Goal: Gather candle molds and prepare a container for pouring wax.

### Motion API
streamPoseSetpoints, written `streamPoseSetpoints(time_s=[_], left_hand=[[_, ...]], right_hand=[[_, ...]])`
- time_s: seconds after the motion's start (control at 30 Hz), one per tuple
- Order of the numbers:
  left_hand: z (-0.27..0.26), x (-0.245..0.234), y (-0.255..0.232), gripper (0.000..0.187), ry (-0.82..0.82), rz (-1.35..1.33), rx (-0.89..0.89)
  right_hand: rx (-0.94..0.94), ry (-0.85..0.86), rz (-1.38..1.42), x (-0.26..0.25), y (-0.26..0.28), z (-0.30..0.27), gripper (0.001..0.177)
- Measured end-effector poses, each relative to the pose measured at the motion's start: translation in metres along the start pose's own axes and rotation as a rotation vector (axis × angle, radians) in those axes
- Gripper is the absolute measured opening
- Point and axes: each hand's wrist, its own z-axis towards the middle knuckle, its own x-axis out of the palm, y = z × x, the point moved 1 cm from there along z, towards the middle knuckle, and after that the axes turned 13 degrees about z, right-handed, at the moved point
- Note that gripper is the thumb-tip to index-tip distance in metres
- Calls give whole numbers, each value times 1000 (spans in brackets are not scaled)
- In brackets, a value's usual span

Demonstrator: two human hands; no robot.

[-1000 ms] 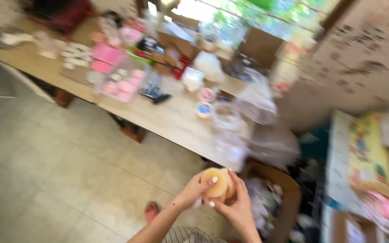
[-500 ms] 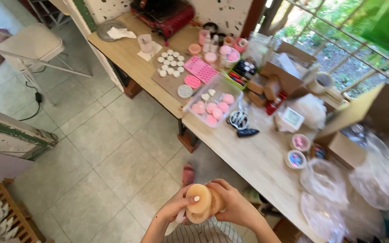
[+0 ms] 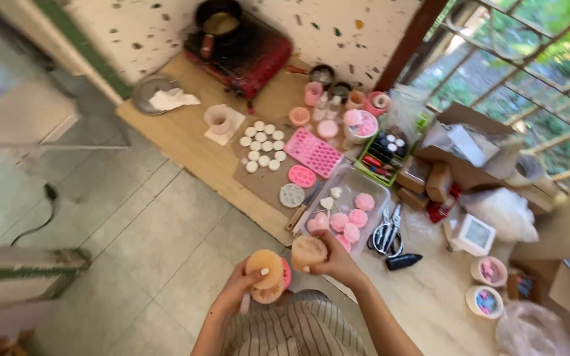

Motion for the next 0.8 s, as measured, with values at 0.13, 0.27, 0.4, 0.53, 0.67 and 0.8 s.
streamPoseSetpoints(time_s=[0.13,0.27,0.4,0.53,0.67,0.8], left_hand=[[73,-26,-4,61,22,65,-265],[114,-8,-35,56,346,159,-260],[156,1,-3,50,453,279,-326],[156,46,-16,44,411,293,-338],[132,72,-10,40,372,246,-367],[125,90,19,40,326,267,-301]], right_hand=[[-258,-350,-44,-84,-79,23,81],[-197,-1204,336,-138,-147,-39,76],[-346,-1789,-65,-137,-177,-75,81],[-439,-1676,-214,-124,-209,-40,90],[-288,-1444,-520,-102,-209,-35,85],[-166,-1242,-508,-119,-207,-34,95]])
